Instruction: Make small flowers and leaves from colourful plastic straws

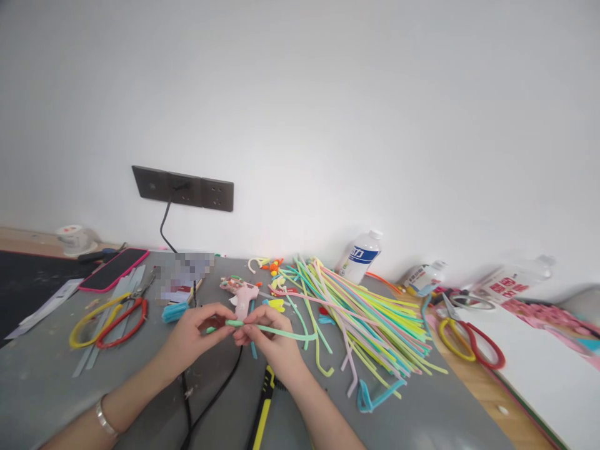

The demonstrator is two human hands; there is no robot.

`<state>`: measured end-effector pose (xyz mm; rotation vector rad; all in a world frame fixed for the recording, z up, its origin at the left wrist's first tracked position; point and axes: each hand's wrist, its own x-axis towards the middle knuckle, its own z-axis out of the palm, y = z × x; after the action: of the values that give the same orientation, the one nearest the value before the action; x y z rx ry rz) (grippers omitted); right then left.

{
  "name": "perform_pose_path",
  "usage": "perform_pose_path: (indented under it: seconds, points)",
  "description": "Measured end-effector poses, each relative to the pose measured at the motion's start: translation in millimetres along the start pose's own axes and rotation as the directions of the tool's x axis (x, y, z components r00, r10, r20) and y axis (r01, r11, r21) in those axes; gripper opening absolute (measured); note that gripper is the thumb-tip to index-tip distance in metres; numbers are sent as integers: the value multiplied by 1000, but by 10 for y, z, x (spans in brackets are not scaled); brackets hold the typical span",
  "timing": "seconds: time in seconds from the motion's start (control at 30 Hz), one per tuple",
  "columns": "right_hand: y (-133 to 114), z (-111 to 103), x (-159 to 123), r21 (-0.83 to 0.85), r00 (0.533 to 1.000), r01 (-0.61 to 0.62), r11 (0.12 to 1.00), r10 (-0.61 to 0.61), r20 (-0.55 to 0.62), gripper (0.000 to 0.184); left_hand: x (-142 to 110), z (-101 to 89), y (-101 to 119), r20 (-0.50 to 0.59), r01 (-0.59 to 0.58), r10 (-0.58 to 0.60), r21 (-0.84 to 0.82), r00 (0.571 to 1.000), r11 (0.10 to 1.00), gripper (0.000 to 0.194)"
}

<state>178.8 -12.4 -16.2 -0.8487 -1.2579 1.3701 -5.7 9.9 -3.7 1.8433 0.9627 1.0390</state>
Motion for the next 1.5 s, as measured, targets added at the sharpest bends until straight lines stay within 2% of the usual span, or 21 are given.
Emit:
perform_pose_path:
  seconds: [0.3,0.73,1.03,1.13,1.27,1.5]
  points:
    - [21,-2,-3,-95,1000,-20,995,20,-8,23,-8,14,-26,-2,43,-43,-13,999,999,11]
    - [40,-10,10,-125,1000,-21,992,22,6,25,-26,16,-23,26,-4,4,-24,1000,1000,9]
    - [47,8,15,-86,999,-38,996,40,13,27,-13,20,-33,-43,-214,213,-14,976,977,11]
    - [41,12,12,-83,999,-43,996,44,6,28,-26,23,-48,-64,-317,320,55,945,947,10]
    - [42,14,6,-111,999,-51,992,52,-2,31,-45,23,-68,-31,-440,456,208,890,873,11]
    - [27,45,-18,-193,999,-19,981,24,22,26,-66,38,-78,47,-525,546,356,836,773,14]
